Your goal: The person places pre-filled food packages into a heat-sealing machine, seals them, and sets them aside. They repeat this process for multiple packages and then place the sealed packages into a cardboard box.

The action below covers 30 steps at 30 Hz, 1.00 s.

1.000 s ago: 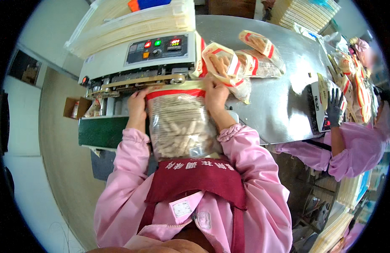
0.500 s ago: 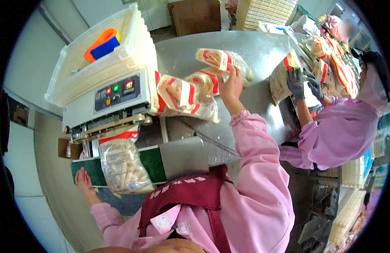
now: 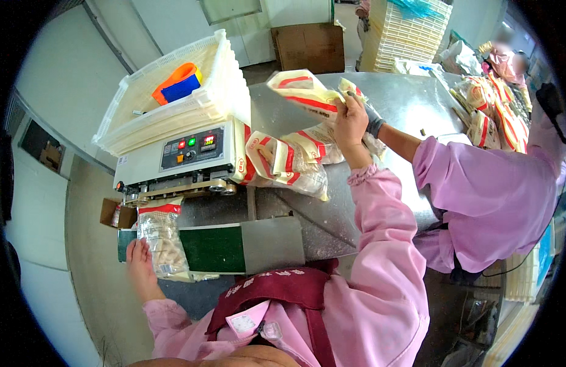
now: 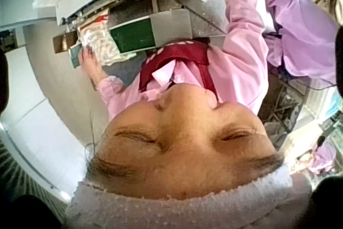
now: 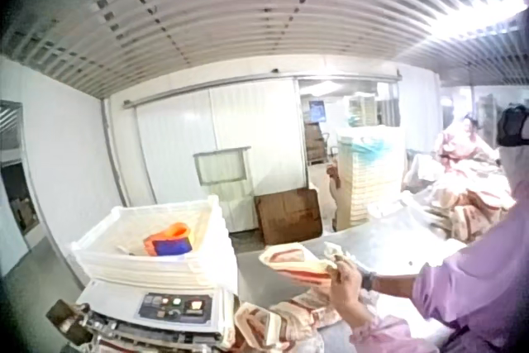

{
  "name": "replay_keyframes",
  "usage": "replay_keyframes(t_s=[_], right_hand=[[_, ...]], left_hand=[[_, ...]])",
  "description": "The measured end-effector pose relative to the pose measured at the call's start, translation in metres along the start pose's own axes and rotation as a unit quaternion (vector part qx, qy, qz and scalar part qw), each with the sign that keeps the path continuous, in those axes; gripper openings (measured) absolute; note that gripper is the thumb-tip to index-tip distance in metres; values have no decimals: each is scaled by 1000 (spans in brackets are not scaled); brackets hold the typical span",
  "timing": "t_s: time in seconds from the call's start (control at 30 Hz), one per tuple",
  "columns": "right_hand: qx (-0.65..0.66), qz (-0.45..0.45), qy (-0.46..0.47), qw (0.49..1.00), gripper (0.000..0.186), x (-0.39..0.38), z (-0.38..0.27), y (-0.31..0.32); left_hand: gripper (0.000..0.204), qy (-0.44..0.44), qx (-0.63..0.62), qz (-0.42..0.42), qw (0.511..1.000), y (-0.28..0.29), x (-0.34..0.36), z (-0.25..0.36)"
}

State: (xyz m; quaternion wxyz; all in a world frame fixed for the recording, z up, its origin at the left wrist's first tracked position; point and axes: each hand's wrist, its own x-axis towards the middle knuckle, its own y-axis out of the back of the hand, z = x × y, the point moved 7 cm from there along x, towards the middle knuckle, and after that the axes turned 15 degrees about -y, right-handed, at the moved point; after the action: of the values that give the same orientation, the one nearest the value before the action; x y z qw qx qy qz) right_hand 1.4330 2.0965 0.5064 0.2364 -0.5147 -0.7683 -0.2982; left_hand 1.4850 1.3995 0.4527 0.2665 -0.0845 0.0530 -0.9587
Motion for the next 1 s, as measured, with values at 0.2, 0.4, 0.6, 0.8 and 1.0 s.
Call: replay_keyframes(t_s=[0.2, 0.4, 0.6, 0.8, 1.0], right_hand=[[108, 6, 57, 992, 21, -19, -167, 65], [248, -69, -97, 961, 16, -78, -221, 110], [331, -158, -323, 872, 16, -173, -148, 87], [321, -171, -482, 797, 19, -206, -74, 63], [213, -190, -414, 865, 18, -196, -52, 51]], left_hand=[[19, -2, -49, -253, 966, -133, -23, 20], [90, -99, -222, -481, 843, -209, -93, 78], [19, 105, -278, -474, 829, -229, -116, 30], [12, 140, -192, -354, 904, -249, -94, -57], [21, 160, -138, -377, 902, -272, -86, -109]])
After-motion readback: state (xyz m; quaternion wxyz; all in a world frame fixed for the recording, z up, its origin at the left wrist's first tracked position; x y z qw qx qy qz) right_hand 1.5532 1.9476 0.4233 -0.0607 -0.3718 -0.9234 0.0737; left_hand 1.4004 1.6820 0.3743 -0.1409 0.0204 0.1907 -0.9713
